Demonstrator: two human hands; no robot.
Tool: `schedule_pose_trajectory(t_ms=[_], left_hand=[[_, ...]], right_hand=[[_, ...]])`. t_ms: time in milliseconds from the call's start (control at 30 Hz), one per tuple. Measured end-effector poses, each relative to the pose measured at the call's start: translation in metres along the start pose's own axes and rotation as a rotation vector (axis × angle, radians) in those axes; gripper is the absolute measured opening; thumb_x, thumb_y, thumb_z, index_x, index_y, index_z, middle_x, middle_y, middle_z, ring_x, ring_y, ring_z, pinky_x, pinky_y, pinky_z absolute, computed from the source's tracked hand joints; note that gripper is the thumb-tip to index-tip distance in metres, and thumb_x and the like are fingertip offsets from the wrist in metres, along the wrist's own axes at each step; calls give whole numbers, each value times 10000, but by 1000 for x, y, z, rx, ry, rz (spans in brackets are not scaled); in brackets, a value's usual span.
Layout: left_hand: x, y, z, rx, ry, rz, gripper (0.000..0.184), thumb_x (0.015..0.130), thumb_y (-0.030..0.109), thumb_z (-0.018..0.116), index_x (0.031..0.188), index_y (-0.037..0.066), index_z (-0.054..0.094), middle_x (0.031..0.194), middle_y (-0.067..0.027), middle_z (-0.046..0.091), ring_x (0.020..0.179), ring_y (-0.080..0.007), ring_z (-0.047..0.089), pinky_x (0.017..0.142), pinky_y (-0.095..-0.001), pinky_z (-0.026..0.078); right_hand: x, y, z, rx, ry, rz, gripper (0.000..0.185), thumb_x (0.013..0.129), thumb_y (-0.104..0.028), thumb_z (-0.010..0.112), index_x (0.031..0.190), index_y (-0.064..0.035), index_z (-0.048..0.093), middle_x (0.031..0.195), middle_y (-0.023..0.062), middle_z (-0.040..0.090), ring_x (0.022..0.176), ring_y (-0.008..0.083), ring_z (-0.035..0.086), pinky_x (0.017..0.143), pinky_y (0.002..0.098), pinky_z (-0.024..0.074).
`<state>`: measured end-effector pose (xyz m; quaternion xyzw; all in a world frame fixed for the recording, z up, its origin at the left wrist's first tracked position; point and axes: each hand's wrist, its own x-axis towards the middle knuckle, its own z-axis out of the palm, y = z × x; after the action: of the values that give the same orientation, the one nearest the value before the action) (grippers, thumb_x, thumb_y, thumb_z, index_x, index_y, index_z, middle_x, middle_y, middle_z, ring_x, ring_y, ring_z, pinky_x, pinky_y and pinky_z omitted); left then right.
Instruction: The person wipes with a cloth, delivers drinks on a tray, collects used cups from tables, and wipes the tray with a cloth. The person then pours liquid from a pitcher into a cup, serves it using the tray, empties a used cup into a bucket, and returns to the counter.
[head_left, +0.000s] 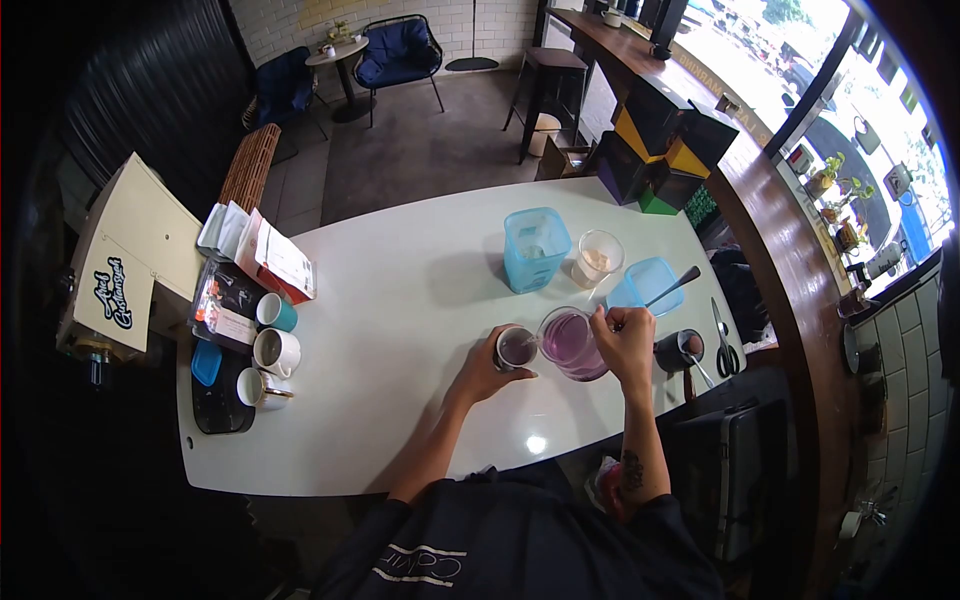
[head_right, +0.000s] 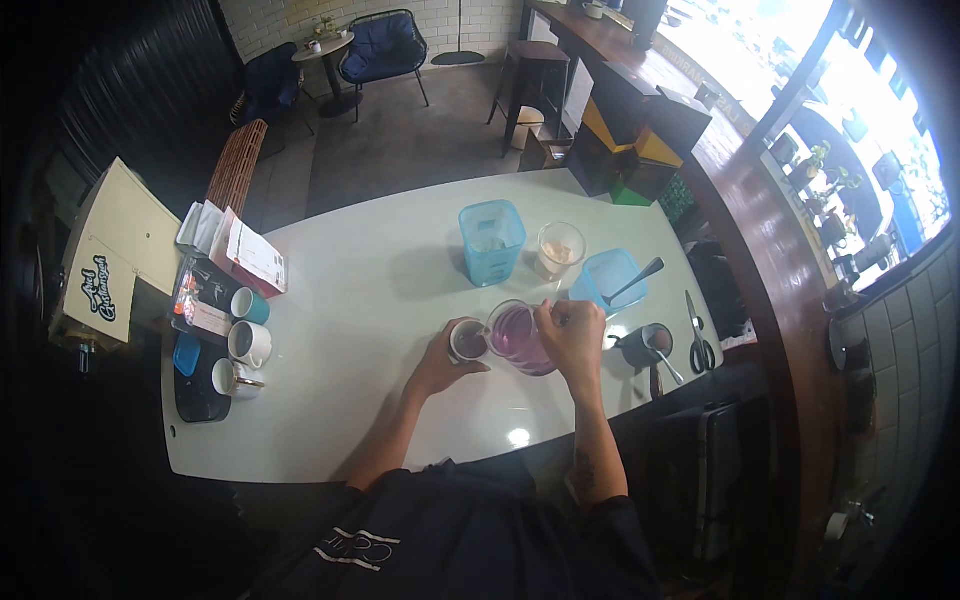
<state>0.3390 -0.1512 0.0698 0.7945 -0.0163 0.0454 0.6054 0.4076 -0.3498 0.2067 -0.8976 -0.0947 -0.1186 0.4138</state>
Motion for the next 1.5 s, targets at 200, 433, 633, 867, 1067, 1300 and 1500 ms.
schedule_pose_trajectory(t_ms=[200, 433, 633, 867, 1067, 1300, 1500], left_hand=[[0, -2, 0, -24, 10, 53, 770, 643, 289, 899, 1264, 80, 494, 1130, -120, 627, 1035, -247, 617, 872, -369, 500], [0, -6, 3, -77, 10, 30, 780, 635, 289, 905, 1265, 78, 497, 1130, -112, 626, 1034, -230, 616, 875, -356, 499], [1, -6, 3, -66, -20, -22, 824, 618, 235, 914, 1298, 76, 475, 1175, -89, 588, 1097, -203, 570, 937, -349, 473], [1, -4, 3, -58, -12, -28, 811, 629, 222, 909, 1297, 69, 476, 1187, -91, 585, 1107, -200, 568, 949, -348, 467], [1, -5, 2, -81, -26, -31, 804, 632, 227, 908, 1294, 66, 480, 1195, -94, 581, 1113, -204, 567, 952, -353, 467], [0, -5, 2, -51, -21, -21, 817, 645, 258, 902, 1310, 66, 467, 1208, -103, 568, 1125, -213, 558, 956, -358, 464], [1, -8, 3, -58, -36, -25, 821, 664, 286, 892, 1321, 64, 452, 1228, -104, 548, 1143, -211, 541, 962, -355, 456]], right_hand=[[-2, 17, 10, 3, -16, 17, 357, 784, -172, 654, 558, 84, 548, 431, 135, 419, 390, 170, 379, 445, 352, 360], [-13, 40, 22, 0, -44, 89, 358, 786, -188, 657, 564, 82, 577, 427, 141, 435, 387, 173, 405, 440, 358, 362], [-19, 50, 26, 14, -41, 128, 355, 796, -196, 656, 575, 77, 603, 425, 135, 449, 381, 176, 411, 437, 361, 354], [-23, 59, 30, 36, -11, 148, 375, 807, -202, 655, 571, 82, 588, 424, 135, 432, 388, 163, 399, 439, 357, 349], [-25, 60, 30, 122, -8, 223, 389, 818, -185, 645, 550, 85, 565, 417, 67, 439, 411, 104, 389, 426, 329, 332], [-33, 104, 46, 479, 123, 358, 376, 799, -113, 621, 467, -8, 481, 447, -31, 417, 427, 51, 338, 414, 266, 227], [-49, 117, 50, 636, 243, 448, 372, 826, -96, 617, 482, -61, 480, 477, -75, 389, 427, 23, 298, 428, 248, 174]])
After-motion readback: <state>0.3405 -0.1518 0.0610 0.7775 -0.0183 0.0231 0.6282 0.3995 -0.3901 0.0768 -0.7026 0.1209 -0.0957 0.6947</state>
